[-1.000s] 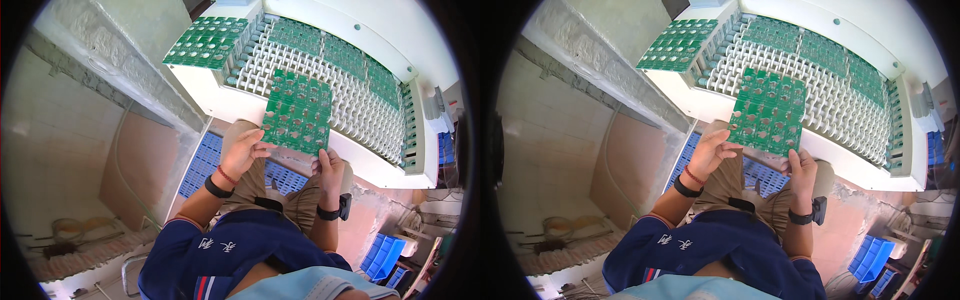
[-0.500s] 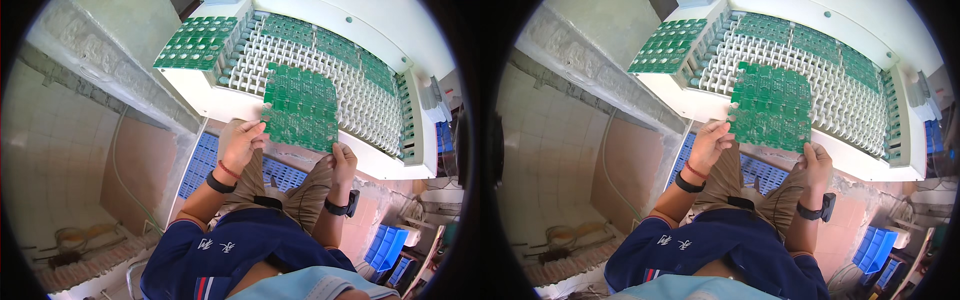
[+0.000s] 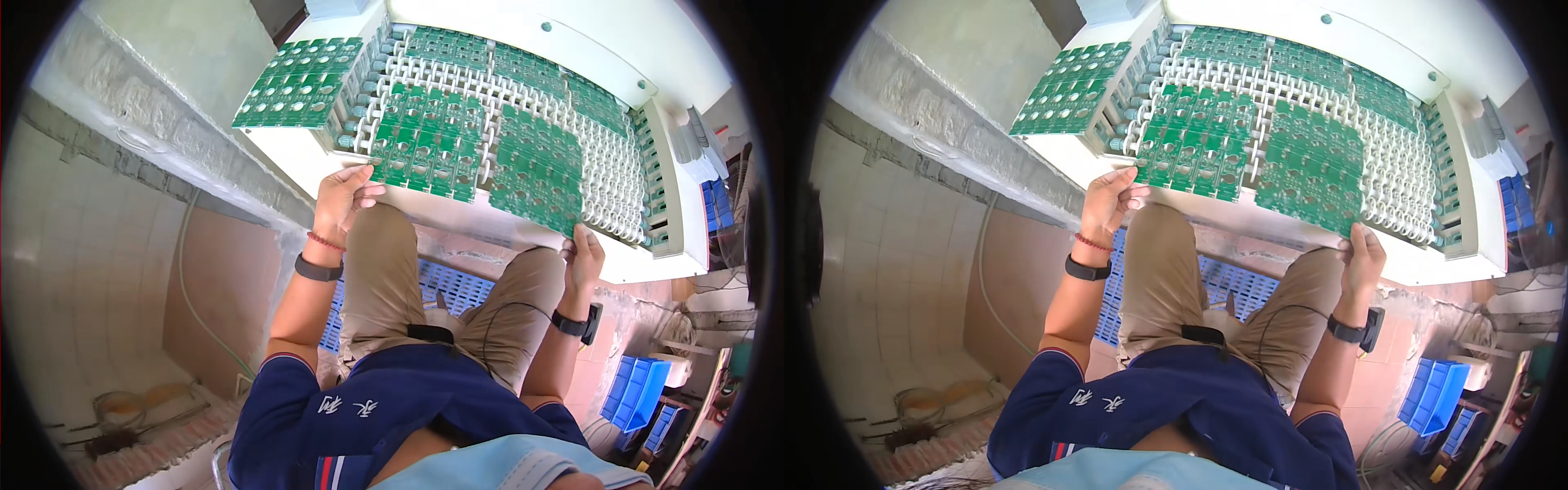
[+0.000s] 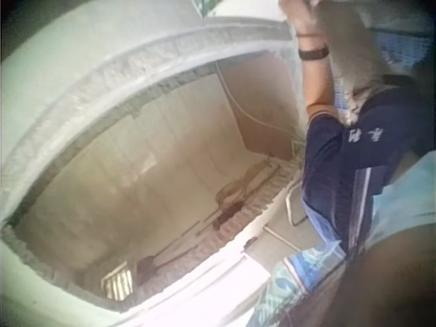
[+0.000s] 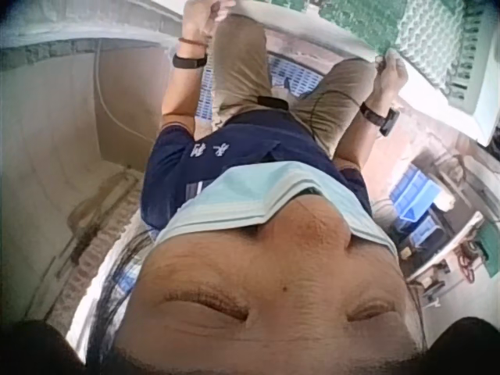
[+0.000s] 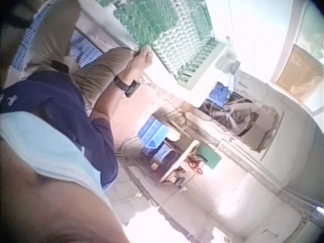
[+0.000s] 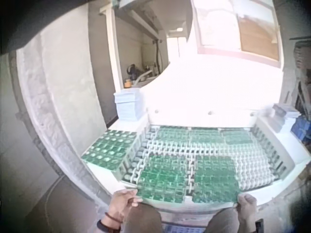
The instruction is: Sorting and placing printed circuit boards (PCBs) into a specialized rack or machine.
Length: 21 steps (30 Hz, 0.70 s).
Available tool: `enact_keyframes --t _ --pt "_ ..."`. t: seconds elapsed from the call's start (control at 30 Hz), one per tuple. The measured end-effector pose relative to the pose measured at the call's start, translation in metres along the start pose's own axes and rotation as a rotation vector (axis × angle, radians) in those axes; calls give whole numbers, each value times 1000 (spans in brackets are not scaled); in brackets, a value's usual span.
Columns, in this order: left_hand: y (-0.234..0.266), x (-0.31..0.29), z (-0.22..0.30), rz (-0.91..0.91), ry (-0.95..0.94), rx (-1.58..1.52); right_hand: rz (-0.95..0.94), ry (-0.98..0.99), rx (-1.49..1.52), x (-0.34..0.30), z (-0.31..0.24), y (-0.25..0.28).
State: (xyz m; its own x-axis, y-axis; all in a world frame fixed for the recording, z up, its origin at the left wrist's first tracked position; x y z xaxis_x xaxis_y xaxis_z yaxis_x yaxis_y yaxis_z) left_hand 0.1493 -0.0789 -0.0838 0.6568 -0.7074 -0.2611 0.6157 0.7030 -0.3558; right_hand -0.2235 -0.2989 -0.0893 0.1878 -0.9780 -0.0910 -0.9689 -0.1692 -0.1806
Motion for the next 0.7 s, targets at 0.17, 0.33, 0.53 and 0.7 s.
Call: enact_keyframes --t 0.17,0.33,0.53,0.7 --pt "-7 0 13 91 -78 155 98 107 -258 14 -11 22" --pt "-2 -20 23 308 -499 455 194 153 -64 26 -13 107" --pt "-17 -36 27 339 -790 775 332 168 -171 53 -36 161" --pt "-11 -37 16 329 -736 642 376 192 -543 62 -51 146"
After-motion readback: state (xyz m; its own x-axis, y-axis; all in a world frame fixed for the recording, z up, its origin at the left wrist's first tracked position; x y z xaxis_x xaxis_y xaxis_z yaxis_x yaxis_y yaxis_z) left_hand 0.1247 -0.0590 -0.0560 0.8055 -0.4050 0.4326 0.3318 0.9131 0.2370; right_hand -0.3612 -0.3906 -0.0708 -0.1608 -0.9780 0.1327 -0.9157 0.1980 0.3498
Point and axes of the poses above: each hand's wrist, its own x-axis towards the middle knuckle, its own y-axis out of the back of the hand, z = x × y, the point moved 4 cm from there along x, towards the middle knuckle, and after that the axes turned 1 degree about -z, right-handed, at the moved point
